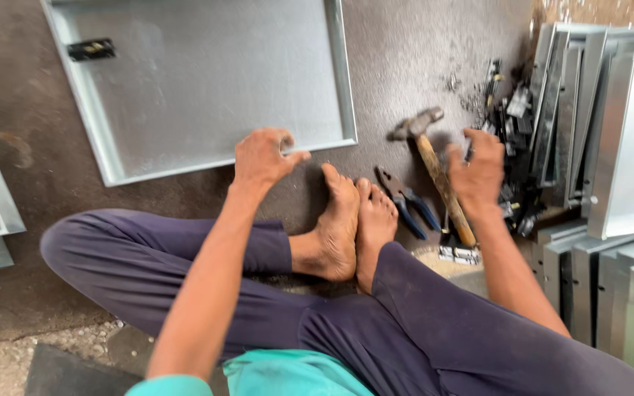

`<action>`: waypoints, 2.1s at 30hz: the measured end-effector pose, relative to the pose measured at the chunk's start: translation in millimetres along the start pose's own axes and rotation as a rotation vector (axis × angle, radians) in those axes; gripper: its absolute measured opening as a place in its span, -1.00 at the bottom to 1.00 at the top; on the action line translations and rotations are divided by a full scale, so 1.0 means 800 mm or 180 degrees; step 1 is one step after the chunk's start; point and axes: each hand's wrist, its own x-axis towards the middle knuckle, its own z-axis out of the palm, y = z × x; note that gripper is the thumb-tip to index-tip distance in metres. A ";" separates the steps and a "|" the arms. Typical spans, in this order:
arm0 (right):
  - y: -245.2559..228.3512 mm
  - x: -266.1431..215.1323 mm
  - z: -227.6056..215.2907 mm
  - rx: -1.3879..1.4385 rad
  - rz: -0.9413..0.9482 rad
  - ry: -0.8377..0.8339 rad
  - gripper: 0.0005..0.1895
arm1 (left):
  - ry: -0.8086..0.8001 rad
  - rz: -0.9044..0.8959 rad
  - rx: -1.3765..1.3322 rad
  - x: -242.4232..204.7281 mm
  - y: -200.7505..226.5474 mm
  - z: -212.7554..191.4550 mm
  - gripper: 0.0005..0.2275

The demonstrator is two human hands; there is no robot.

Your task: The person sits on the floor and uses a hammer to attach metal hardware to a rectangular metal frame. They repeatedly position the hardware, strike it with the hammer, and adjust the frame to continue the assembly process.

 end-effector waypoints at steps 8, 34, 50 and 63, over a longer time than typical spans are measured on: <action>0.069 -0.024 -0.017 -0.0466 0.0210 0.0075 -0.59 | -0.0659 -0.0666 -0.0498 0.024 0.003 -0.025 -0.68; -0.011 -0.045 -0.072 0.1502 0.1749 0.0457 -0.81 | -0.1111 0.0021 -0.2826 0.039 0.266 0.214 -0.78; 0.091 0.136 0.058 0.0183 -0.0147 -0.0229 -0.87 | 0.0255 -0.0199 -0.0074 0.070 -0.056 0.043 -0.51; 0.087 0.131 0.075 0.0569 -0.0458 0.0423 -0.91 | 0.0459 -0.0340 -0.0968 0.053 -0.067 0.054 -0.82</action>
